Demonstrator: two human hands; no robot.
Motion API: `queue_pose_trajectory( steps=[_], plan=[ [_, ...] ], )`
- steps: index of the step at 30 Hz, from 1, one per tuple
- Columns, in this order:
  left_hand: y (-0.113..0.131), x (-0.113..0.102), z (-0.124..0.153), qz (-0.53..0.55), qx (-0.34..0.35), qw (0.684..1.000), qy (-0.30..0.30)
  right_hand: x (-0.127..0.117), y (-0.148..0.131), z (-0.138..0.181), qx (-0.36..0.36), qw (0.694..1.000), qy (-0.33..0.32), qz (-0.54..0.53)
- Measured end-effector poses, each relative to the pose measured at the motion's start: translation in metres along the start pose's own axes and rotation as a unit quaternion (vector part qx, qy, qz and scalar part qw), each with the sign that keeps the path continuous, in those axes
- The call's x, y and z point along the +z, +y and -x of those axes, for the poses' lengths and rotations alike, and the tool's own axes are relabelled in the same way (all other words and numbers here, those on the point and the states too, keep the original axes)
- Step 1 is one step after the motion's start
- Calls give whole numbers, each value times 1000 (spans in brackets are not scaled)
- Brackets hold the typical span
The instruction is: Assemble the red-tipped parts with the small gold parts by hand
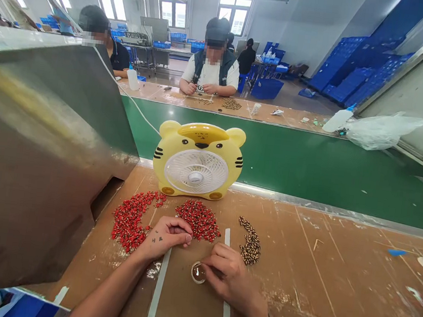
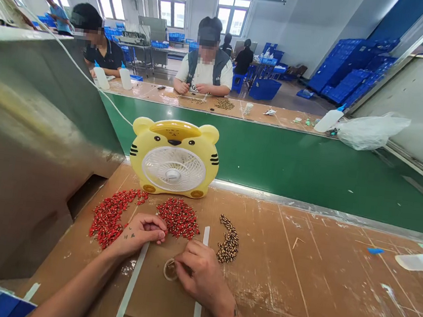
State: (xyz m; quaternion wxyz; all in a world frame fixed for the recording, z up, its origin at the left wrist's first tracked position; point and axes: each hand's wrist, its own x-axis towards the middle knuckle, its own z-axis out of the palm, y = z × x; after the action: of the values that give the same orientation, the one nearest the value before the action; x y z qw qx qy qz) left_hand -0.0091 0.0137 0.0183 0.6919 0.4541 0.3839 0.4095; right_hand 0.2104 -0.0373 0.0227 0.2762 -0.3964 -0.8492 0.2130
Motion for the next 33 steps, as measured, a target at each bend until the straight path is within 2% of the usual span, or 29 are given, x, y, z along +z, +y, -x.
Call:
queue_pose_trajectory(
  steps=[5, 10, 14, 17, 24, 28, 33],
  plan=[
    [-8, -4, 5, 36, 13, 998, -56, 1, 1, 2, -35, 999, -10, -37],
    [-13, -2, 7, 56, -40, 995, -69, 3, 4, 0, -36, 998, -4, -44],
    [-16, -1, 6, 74, -69, 993, -64, 4, 8, 1, -25, 998, 12, -56],
    [-17, 0, 5, 85, -82, 992, -42, 3, 8, 2, -28, 998, -4, -57],
    [-17, -1, 5, 89, -77, 993, -10, 4, 8, 0, -31, 999, -18, -38],
    [-16, -1, 5, 93, -71, 993, -11, 5, 10, 1, -30, 999, 3, -36],
    [-14, 1, 6, 91, -82, 992, -15, 5, 9, 1, -38, 998, -1, -41]
  ],
)
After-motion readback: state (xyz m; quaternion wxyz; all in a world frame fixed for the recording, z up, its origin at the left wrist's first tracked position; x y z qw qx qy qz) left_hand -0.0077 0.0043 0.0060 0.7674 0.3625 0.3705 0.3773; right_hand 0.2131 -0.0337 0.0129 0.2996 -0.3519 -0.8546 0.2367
